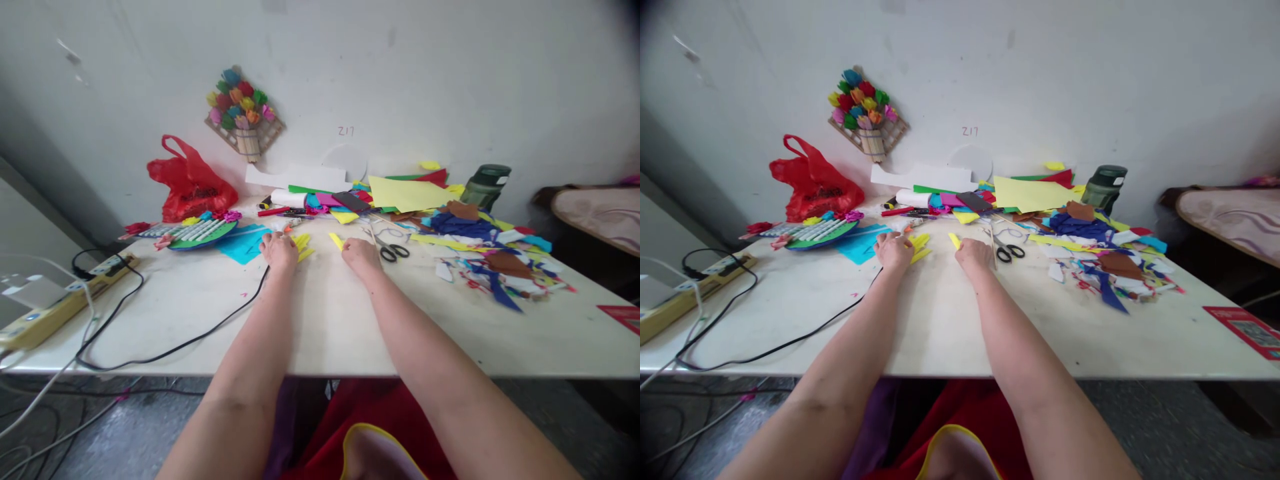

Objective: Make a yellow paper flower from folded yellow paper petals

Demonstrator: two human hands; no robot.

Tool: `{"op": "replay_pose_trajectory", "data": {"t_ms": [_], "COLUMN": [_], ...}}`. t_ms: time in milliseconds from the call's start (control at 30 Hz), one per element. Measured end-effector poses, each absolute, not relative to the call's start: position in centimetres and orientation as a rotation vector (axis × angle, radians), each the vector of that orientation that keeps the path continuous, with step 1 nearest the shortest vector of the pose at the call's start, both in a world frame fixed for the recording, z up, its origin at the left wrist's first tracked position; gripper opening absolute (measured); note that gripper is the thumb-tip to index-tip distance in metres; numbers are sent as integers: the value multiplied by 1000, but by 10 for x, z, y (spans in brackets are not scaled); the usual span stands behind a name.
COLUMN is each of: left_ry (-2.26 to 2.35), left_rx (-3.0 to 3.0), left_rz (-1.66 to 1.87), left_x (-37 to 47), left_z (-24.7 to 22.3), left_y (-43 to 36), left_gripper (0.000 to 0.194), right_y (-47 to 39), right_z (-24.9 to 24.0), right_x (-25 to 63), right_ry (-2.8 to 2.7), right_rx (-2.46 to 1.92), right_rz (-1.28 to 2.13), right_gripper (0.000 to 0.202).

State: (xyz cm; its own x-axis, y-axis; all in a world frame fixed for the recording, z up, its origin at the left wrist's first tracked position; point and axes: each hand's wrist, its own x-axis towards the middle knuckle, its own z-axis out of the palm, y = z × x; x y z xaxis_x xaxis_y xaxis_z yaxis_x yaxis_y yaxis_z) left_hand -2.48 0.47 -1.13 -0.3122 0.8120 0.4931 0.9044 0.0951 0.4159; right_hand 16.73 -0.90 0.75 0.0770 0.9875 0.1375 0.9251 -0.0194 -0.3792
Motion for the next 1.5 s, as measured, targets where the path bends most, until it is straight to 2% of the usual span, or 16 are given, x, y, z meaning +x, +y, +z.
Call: {"op": "replay_pose_trajectory", "data": {"t_ms": [200, 467, 567, 733, 833, 1033, 1200, 1500], "left_ry": [-2172, -2184, -2221, -2010, -1919, -1885, -1959, -1915], "left_rx": [-1725, -1557, -1421, -1246, -1135, -1151, -1335, -1492], "left_rz": [-1074, -1440, -1783, -2641, -2917, -3042, -2988, -3008], "left_x": [-22, -25, -29, -30, -30, -25, -22, -17], "left_z": [-4, 13, 16, 20, 23, 22, 15, 11], "left_y": [1, 0, 3, 6, 5, 2, 2, 2], "left_gripper": [17, 11, 8, 7, 11, 19, 20, 22], "right_y": [-9, -10, -11, -8, -6, -8, -11, -8], "right_z": [6, 7, 7, 1, -2, -10, -15, -17], "right_x": [169, 166, 165, 159, 154, 136, 123, 113], "right_ry": [-1889, -1849, -1837, -1885, -2041, -2336, -2469, -2527], "right_rx": [-1976, -1936, -1879, -1720, -1521, -1193, -1093, -1146], "right_rz": [208, 118, 60, 12, 14, -23, -54, -220], "right_gripper": [30, 30, 32, 32, 33, 41, 47, 31]}}
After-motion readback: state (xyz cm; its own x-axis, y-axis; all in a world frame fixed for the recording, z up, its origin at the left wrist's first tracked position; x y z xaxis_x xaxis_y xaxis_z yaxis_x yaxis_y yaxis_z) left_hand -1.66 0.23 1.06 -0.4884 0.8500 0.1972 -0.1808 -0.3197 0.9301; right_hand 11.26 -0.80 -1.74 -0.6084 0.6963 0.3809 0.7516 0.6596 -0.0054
